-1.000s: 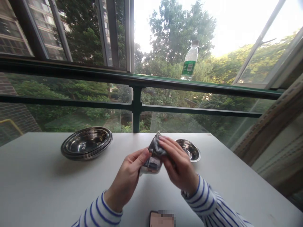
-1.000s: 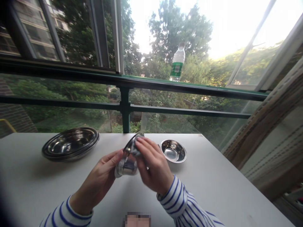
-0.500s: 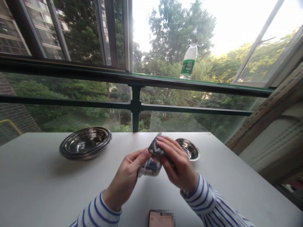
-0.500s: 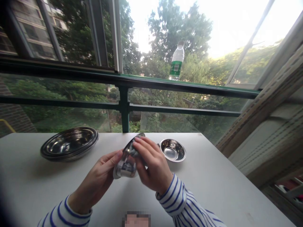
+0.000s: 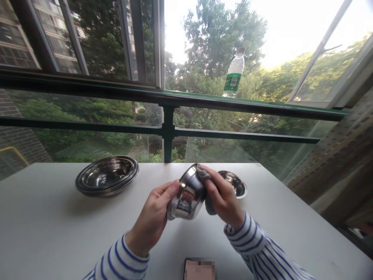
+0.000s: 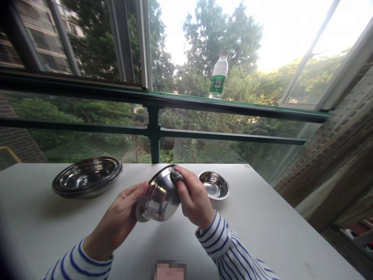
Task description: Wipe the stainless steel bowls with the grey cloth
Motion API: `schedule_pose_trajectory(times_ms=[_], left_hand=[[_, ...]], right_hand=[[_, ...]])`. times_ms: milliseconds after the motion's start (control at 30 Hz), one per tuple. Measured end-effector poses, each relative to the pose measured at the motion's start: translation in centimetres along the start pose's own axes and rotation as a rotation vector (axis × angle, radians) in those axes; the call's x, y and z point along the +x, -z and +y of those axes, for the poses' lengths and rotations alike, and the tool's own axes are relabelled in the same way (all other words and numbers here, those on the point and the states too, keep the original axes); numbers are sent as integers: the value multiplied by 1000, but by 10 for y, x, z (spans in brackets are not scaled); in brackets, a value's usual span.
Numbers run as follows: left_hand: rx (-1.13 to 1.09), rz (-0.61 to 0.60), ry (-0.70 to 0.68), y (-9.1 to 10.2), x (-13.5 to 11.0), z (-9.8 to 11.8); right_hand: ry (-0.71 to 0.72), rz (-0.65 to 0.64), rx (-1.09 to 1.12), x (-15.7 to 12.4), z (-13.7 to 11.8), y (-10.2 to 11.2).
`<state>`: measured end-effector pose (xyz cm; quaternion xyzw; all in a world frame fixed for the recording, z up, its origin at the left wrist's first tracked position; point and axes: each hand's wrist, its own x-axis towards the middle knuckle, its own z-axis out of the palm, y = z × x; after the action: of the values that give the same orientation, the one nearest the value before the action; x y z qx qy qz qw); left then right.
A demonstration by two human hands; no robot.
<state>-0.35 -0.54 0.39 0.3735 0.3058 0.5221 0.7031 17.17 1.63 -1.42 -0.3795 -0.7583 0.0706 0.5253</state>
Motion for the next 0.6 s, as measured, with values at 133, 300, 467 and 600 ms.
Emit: schedule_pose_trajectory(times_ms=[133, 300, 467, 600], left_hand=[[-56, 27, 2, 1, 3, -3], [-150, 97, -7, 2, 5, -5], [-134, 101, 12, -1, 2, -3], [-133, 154, 4, -2, 2, -1]], right_hand=[[341, -152, -157, -8, -21, -6], [547, -244, -292, -11, -24, -13], [117, -28, -118, -2, -4, -6], [81, -20, -75, -2, -4, -1]])
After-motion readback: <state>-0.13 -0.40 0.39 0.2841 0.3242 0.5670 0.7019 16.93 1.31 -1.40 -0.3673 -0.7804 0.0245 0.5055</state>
